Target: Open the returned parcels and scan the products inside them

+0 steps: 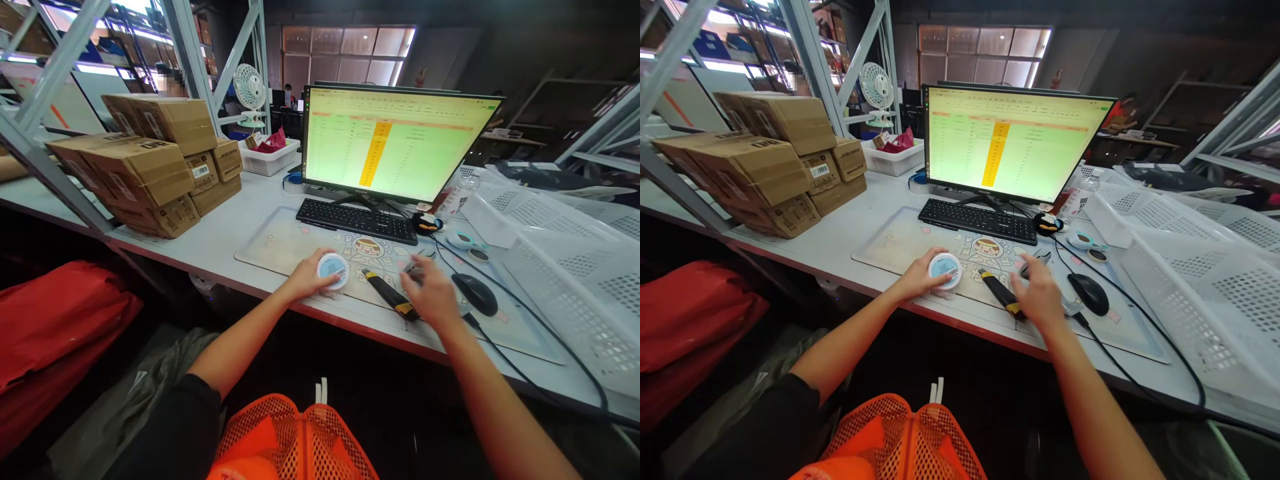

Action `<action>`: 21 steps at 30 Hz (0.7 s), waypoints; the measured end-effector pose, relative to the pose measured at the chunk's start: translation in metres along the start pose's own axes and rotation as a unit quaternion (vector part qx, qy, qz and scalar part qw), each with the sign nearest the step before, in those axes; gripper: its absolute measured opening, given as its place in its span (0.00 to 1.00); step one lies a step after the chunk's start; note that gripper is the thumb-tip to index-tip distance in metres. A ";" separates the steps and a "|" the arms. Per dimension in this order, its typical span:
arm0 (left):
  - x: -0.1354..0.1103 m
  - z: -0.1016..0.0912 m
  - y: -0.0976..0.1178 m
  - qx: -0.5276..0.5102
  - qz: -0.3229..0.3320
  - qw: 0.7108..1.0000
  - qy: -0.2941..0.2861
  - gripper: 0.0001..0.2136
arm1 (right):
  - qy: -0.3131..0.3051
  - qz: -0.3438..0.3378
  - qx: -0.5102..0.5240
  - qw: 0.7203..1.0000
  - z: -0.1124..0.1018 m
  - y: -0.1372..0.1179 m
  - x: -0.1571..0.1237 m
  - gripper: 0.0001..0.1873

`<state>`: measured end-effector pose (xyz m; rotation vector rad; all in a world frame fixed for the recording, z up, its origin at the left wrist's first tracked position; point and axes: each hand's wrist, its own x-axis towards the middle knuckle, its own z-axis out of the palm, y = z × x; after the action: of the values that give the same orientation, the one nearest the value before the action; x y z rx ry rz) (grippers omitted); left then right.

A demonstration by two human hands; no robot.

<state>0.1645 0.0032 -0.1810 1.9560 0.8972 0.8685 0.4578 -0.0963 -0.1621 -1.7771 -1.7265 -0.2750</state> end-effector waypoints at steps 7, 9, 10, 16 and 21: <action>-0.009 0.008 0.002 0.092 0.012 0.995 -0.035 0.32 | -0.230 0.235 -0.211 0.921 -0.024 0.039 0.011 0.36; -0.010 0.008 0.003 0.092 0.011 0.995 -0.044 0.32 | -0.244 0.218 -0.232 0.916 -0.016 0.031 0.015 0.30; -0.010 0.008 0.003 0.091 0.009 0.995 -0.046 0.32 | -0.242 0.221 -0.243 0.913 -0.014 0.026 0.018 0.27; -0.011 0.009 0.002 0.117 0.004 0.993 -0.033 0.30 | -0.297 0.185 -0.079 0.933 -0.055 -0.008 0.038 0.22; -0.011 0.012 0.003 0.138 0.000 0.990 -0.021 0.29 | -0.457 0.032 0.134 0.879 -0.090 -0.058 0.035 0.27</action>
<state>0.1698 -0.0114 -0.1866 2.2017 1.0365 0.7300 0.4314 -0.1227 -0.0557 -1.8592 -2.1470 0.9468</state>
